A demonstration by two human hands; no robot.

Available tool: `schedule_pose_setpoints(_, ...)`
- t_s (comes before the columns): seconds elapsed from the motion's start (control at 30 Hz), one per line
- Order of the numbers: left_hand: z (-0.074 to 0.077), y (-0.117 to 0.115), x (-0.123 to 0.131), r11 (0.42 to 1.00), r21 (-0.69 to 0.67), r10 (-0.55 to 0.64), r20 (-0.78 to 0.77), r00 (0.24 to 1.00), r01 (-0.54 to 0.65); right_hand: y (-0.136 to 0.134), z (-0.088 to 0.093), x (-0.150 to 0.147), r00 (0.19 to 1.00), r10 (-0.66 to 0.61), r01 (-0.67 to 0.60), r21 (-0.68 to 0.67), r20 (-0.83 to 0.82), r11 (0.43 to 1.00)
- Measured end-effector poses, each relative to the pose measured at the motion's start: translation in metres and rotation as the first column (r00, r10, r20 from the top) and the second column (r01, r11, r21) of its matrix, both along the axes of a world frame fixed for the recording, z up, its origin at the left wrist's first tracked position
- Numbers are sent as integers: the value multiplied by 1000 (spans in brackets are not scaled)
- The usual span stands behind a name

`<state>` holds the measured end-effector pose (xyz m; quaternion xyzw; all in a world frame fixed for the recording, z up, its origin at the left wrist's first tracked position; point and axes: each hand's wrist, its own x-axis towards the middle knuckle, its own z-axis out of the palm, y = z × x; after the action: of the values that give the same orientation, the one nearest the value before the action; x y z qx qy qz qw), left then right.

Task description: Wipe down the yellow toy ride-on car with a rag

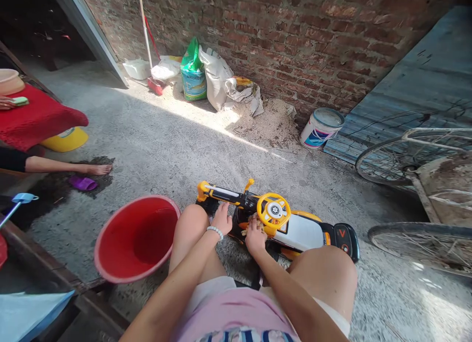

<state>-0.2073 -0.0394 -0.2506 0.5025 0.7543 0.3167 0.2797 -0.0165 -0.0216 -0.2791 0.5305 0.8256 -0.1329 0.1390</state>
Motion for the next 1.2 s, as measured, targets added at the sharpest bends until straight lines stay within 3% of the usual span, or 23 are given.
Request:
schedule_pose_setpoints(0.07, 0, -2, -1, 1000, -9, 19, -3, 1000, -19, -17, -11, -10, 981, 191, -191, -35, -12, 981)
schedule_pose_setpoints(0.17, 0, -3, -1, 999, -16, 29, -5, 1000, -29, -23, -15, -13, 935, 353, -353, 2, -28, 935)
schedule_pose_setpoints(0.33, 2, -2, 2, 1000, 19, 22, 4, 1000, -22, 21, 3, -26, 826, 560, -551, 123, -57, 826)
schedule_pose_setpoints(0.43, 3, -3, 1, 999, 20, 27, 3, 1000, -27, 36, 9, -44, 867, 499, -499, 66, 15, 864)
schedule_pose_setpoints(0.57, 3, -7, -4, 1000, -13, 23, -9, 1000, -23, 29, 5, -50, 935, 351, -353, 30, 59, 935)
schedule_pose_setpoints(0.77, 4, -9, -4, 999, -43, 18, 6, 1000, -18, 11, 3, 13, 970, 238, -240, 64, 42, 969)
schedule_pose_setpoints(0.87, 4, -10, -5, 1000, -10, 11, 13, 1000, -11, 1, 7, 24, 980, 189, -191, 36, 64, 981)
schedule_pose_setpoints(0.97, 4, -16, -10, 999, 21, 40, 11, 999, -40, -1, 13, -6, 957, 289, -288, 61, -5, 956)
schedule_pose_setpoints(1.07, 3, -24, -16, 996, 24, 84, 25, 996, -84, 10, 15, -53, 893, 446, -441, 79, -65, 894)
schedule_pose_setpoints(1.2, 3, -28, -20, 992, 68, 103, 95, 990, -109, 33, 5, -85, 852, 523, -521, 46, -16, 852)
